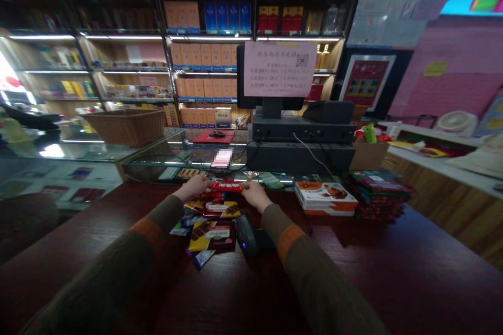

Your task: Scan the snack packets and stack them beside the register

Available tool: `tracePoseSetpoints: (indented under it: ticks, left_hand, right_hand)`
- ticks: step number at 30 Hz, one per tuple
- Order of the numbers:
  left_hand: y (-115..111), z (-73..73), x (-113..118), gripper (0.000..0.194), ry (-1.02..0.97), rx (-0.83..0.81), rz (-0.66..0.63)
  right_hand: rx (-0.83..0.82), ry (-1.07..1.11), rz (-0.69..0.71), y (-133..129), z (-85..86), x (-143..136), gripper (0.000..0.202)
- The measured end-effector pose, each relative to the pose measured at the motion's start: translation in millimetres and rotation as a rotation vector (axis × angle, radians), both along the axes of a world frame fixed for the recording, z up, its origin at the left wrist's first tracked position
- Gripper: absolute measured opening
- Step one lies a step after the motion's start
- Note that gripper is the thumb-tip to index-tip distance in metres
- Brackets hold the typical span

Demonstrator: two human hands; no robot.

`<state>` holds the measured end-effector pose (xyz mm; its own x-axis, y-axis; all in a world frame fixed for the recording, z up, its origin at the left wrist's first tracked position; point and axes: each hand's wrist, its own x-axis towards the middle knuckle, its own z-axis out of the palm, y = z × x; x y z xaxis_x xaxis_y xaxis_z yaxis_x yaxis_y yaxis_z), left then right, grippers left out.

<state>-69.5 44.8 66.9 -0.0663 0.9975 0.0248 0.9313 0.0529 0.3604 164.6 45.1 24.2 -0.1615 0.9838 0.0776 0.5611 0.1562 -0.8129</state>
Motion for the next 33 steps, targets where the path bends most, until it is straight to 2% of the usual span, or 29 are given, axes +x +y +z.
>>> tracePoseSetpoints:
  ticks: [8, 14, 20, 25, 29, 33]
  left_hand:
    - [-12, 10.1, 7, 0.027, -0.067, 0.041, -0.053]
    - [-25, 14.7, 17, 0.030, -0.079, 0.105, -0.082]
    - [-41, 14.6, 25, 0.030, -0.083, 0.210, -0.082]
    - [-52, 13.5, 32, 0.026, -0.121, 0.365, -0.121]
    - [-57, 11.3, 38, 0.025, -0.196, 0.503, -0.151]
    - [-58, 6.2, 42, 0.023, -0.242, 0.566, -0.160]
  right_hand:
    - [0.182, -0.076, -0.116, -8, 8.9, 16, 0.030]
    - [0.235, -0.042, -0.124, -16, 11.5, 27, 0.044]
    - [0.287, 0.001, -0.178, -26, 15.7, 42, 0.033]
    - [0.377, 0.089, -0.156, -42, 23.8, 53, 0.030]
    - [0.432, 0.071, -0.181, -55, 30.5, 59, 0.026]
    - [0.448, 0.054, -0.183, -59, 35.3, 66, 0.027]
